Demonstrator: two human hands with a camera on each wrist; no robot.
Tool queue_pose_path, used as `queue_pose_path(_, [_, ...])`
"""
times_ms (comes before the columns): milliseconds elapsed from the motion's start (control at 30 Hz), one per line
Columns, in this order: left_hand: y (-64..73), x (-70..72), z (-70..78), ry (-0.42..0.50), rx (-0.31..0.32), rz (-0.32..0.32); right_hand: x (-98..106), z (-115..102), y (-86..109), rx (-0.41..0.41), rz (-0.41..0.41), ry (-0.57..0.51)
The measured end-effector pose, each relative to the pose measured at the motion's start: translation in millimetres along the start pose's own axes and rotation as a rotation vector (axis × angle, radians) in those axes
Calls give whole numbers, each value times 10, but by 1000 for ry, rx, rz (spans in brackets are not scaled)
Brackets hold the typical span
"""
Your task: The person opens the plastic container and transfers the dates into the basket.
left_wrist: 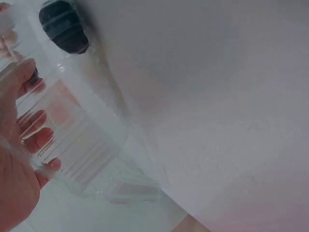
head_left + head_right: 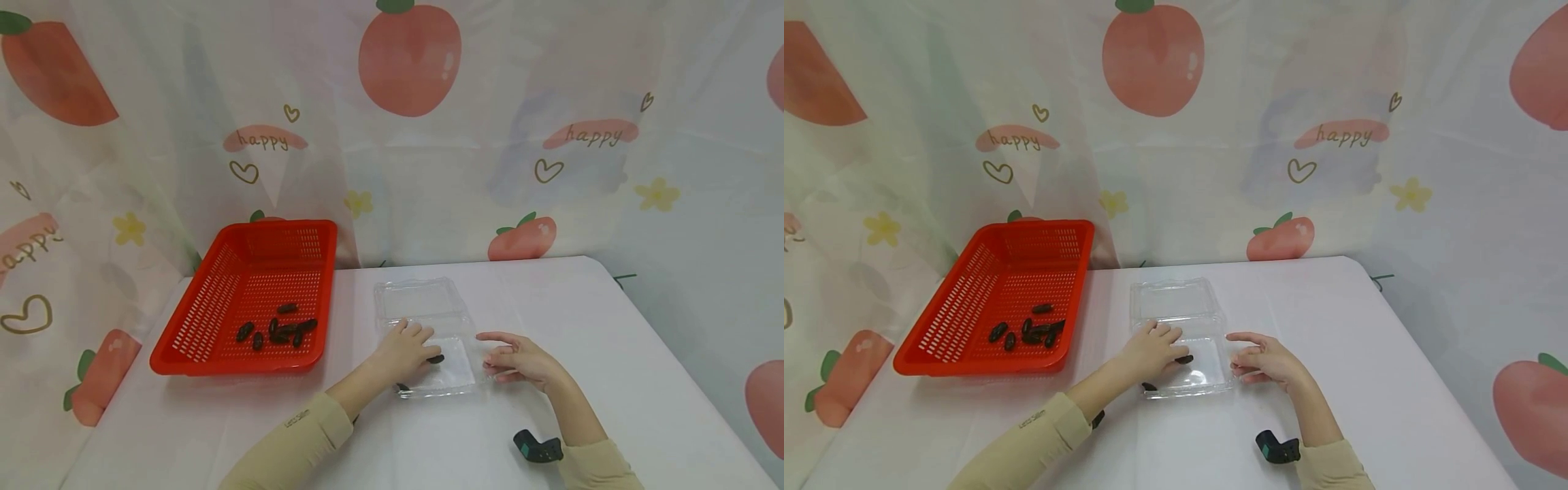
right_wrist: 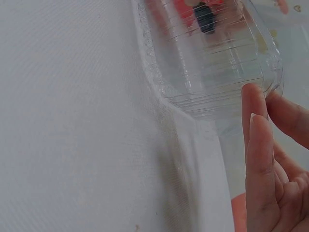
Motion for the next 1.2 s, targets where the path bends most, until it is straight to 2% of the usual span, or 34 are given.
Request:
queue_pose_path(167, [23,61,-136,-15,109,81,-5,-4,9,2,-3,-4])
queue_pose_path(267, [66,138,-248,-30,197,120,-8,-7,18,3,-9,-13])
queue_pose_path(400, [161,248,-446,-15,343,166,-13,-14,27,5,-13,-24])
queue_pose_path(533, [290,284,-686,19,455,190,-18,-23,35,8,-13,-28])
queue_pose_path(700, [493,305,-964,21,598,154,-18,-25,38,6,-13,-21])
queue_pose_path(867, [708,287,-1215,77,723,147,-11,-16,31,5,-13,-21])
queue_pose_path(1033, [875,185,-1438,167,811,71,-10,-15,29,5,-14,-26])
queue_pose_path(1200, [993,68,-1572,238,863,-11,-12,-19,25,2,-12,-25])
Point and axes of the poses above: each hand's wrist, its own y-axis away from the middle knuckle, its own x-axis out of the back of the hand, z = x × y, the point moved 3 cm from there along -y, towards the middle knuckle, and after that the axes turned 2 degrees about -y, right-handed, at the moved point
